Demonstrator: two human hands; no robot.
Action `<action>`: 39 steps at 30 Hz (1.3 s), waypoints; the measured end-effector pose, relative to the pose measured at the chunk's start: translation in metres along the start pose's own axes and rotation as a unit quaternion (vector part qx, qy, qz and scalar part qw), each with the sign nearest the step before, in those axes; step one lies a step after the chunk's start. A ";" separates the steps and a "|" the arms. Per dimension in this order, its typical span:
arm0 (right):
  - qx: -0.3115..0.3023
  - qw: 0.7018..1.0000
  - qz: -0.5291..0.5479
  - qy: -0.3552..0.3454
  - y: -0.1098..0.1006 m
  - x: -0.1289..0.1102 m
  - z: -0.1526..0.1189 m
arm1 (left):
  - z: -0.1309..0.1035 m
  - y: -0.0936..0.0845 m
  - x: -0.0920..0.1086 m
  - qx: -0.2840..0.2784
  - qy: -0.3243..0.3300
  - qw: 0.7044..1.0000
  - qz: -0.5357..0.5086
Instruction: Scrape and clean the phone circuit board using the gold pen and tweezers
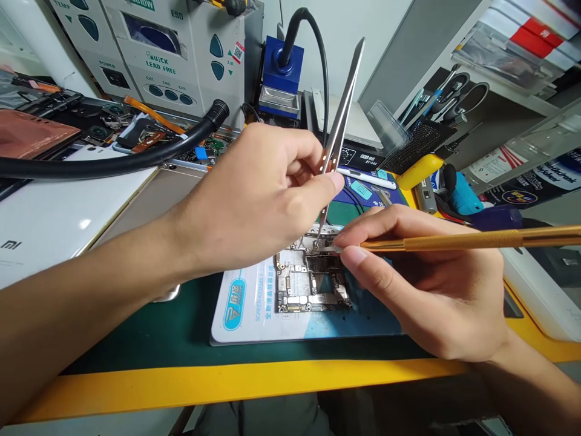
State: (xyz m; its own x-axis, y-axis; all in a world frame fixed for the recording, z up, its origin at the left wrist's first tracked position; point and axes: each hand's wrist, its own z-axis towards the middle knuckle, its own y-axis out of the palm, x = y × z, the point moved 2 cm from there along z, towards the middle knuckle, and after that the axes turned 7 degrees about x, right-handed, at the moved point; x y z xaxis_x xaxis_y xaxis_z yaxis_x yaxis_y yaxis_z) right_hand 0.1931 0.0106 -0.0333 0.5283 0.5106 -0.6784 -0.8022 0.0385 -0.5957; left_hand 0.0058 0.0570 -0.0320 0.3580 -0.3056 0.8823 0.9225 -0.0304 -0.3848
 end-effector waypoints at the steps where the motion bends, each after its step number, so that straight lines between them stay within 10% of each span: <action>1: 0.002 1.000 0.002 0.005 0.000 0.000 0.000 | 0.001 -0.001 -0.001 -0.007 0.002 1.000 -0.004; 13: -0.021 0.994 0.091 0.060 -0.002 0.005 -0.001 | 0.013 -0.011 -0.010 -0.130 0.000 0.989 -0.073; 39: -0.015 1.000 0.010 0.007 -0.002 0.002 0.001 | 0.011 -0.009 -0.012 -0.111 -0.021 0.991 -0.073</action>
State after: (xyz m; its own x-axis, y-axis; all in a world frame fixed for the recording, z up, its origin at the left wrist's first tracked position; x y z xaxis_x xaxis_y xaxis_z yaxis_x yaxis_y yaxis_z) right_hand 0.1960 0.0130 -0.0329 0.5170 0.4984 -0.6959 -0.8037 0.0028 -0.5950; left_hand -0.0055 0.0713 -0.0366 0.2337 -0.2425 0.9416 0.9117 -0.2819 -0.2989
